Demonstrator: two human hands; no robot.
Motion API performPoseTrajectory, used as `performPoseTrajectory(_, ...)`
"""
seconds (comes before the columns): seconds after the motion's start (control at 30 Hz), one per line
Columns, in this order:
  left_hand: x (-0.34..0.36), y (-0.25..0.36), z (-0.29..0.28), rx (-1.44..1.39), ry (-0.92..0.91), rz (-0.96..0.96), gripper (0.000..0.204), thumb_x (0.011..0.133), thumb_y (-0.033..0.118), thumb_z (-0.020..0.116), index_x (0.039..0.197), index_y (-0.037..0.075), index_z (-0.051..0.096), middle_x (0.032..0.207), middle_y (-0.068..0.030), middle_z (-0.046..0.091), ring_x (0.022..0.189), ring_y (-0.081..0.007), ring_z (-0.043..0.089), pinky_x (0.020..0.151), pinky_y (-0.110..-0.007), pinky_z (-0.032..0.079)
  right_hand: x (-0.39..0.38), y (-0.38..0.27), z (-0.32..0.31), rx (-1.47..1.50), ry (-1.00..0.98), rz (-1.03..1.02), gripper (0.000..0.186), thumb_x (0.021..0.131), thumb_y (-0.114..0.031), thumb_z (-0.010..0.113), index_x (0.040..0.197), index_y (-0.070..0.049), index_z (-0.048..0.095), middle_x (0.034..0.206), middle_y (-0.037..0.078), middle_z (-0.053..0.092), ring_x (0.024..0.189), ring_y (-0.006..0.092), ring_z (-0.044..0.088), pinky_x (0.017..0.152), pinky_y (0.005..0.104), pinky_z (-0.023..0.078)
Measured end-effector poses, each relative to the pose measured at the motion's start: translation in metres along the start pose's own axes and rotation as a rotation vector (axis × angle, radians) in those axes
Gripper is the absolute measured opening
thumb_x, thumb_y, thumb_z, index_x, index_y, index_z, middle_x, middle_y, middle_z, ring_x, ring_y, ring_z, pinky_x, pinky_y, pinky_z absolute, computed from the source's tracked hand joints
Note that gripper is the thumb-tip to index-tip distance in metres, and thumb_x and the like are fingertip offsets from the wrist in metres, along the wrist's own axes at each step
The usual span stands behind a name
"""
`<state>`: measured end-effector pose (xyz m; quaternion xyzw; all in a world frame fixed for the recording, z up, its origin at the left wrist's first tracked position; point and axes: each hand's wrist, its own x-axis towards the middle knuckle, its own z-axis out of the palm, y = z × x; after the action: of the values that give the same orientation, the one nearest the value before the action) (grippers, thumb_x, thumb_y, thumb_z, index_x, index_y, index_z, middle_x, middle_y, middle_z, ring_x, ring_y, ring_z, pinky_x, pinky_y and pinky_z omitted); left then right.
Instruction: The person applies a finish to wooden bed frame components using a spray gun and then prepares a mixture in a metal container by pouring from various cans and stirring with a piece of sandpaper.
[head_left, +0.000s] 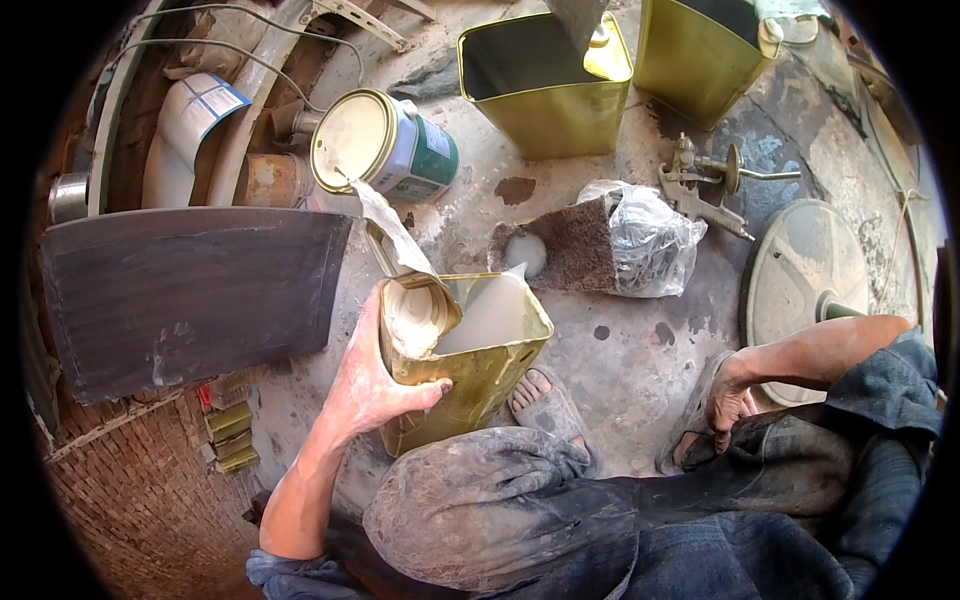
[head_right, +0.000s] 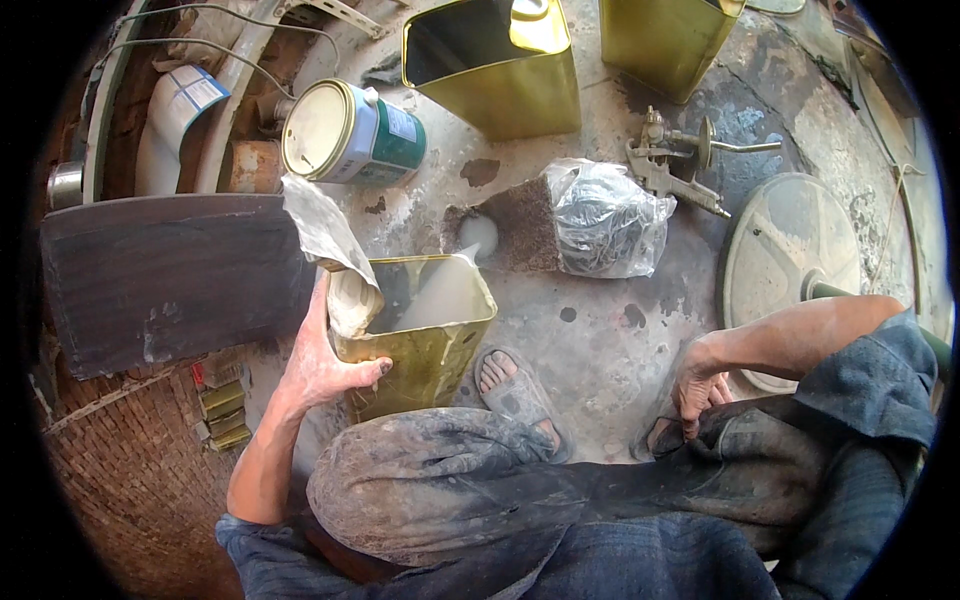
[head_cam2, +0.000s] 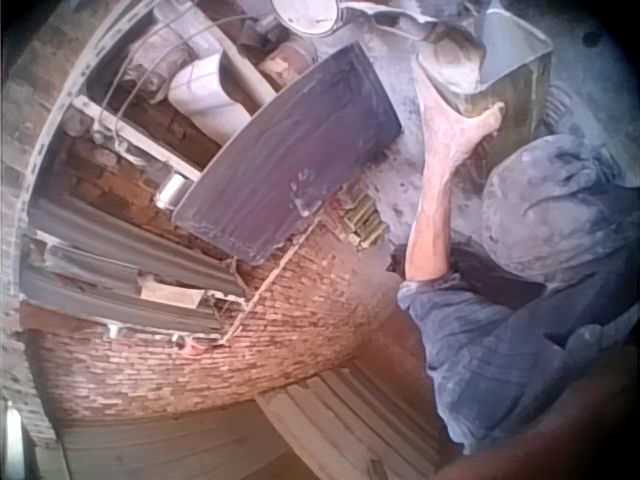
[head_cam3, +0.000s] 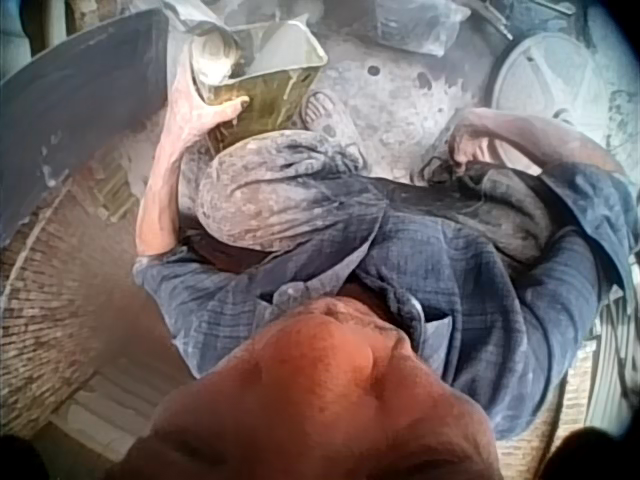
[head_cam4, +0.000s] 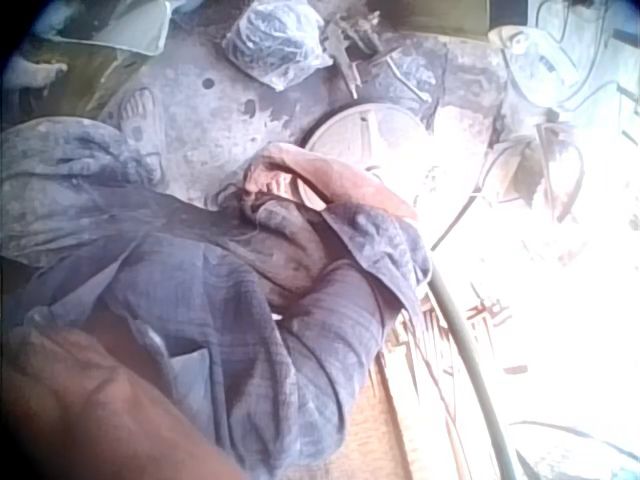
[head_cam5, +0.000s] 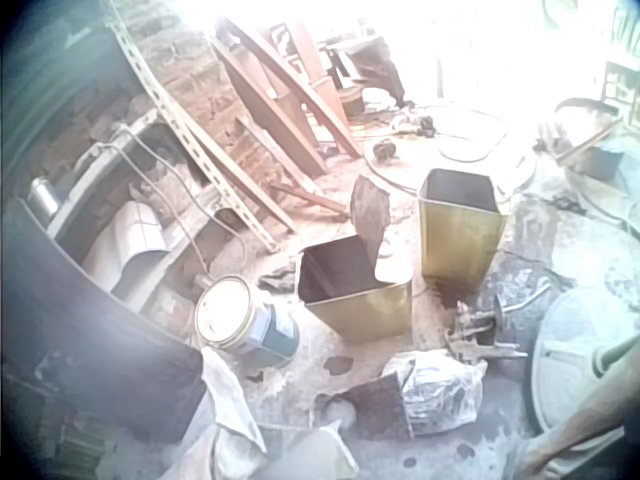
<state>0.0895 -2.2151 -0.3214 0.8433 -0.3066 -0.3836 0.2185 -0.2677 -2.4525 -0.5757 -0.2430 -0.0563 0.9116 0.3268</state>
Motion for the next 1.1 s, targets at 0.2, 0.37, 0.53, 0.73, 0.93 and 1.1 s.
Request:
performPoseTrajectory(0.2,0.001,0.001,-0.001,0.023,-0.001,0.001,0.118,0.059,0.024,0.087,0.15,-0.006,0.019,0.141,-0.021,0.045,0.131,-0.0285,0.046,0.111,-0.038,0.036,-0.011,-0.008,0.003,0.015,0.032,0.009,0.047,0.084,-0.038,0.072,0.113,-0.001,0.065,0.098,0.011,0.07,0.083,0.0262,0.07,0.08,0.04,0.06)
performPoseTrajectory(0.37,0.002,-0.001,-0.002,0.018,-0.01,0.01,0.118,0.059,0.025,0.087,0.15,-0.007,0.019,0.141,-0.021,0.045,0.131,-0.0286,0.046,0.111,-0.039,0.036,-0.006,-0.005,0.004,0.029,0.032,0.011,0.046,0.084,-0.037,0.072,0.113,-0.002,0.065,0.098,0.011,0.07,0.08,0.0265,0.07,0.077,0.0383,0.061)
performPoseTrajectory(0.53,0.001,0.003,-0.003,0.011,-0.016,-0.014,0.117,0.06,0.025,0.087,0.15,-0.006,0.019,0.14,-0.0207,0.046,0.131,-0.0281,0.046,0.111,-0.039,0.036,-0.008,-0.005,0.001,-0.082,0.059,0.006,0.047,0.091,-0.044,0.066,0.121,-0.008,0.064,0.101,0.003,0.072,0.086,0.019,0.069,0.079,0.0346,0.058)
performPoseTrajectory(0.73,0.004,0.003,-0.003,-0.025,-0.025,0.008,0.117,0.06,0.025,0.087,0.15,-0.005,0.02,0.14,-0.0201,0.046,0.13,-0.0273,0.046,0.111,-0.038,0.036,-0.001,-0.002,0.0,-0.059,0.07,0.032,0.052,0.088,-0.045,0.069,0.125,-0.009,0.062,0.109,0.004,0.07,0.09,0.0204,0.069,0.081,0.0357,0.058)
performPoseTrajectory(0.93,0.002,0.0,-0.003,-0.005,-0.01,-0.003,0.117,0.06,0.026,0.088,0.15,-0.005,0.02,0.14,-0.0198,0.046,0.13,-0.0275,0.046,0.111,-0.038,0.036,-0.007,-0.005,-0.001,-0.096,0.08,0.033,0.052,0.089,-0.045,0.068,0.124,-0.008,0.061,0.11,0.004,0.069,0.089,0.02,0.068,0.082,0.0362,0.058)
performPoseTrajectory(1.1,0.004,0.005,-0.003,0.023,-0.013,-0.013,0.117,0.059,0.026,0.088,0.15,-0.005,0.021,0.14,-0.02,0.046,0.13,-0.0275,0.046,0.111,-0.038,0.037,0.005,0.004,-0.007,-0.018,0.008,0.01,0.05,0.089,-0.046,0.067,0.123,-0.009,0.062,0.106,0.003,0.07,0.089,0.0187,0.068,0.081,0.0353,0.058)
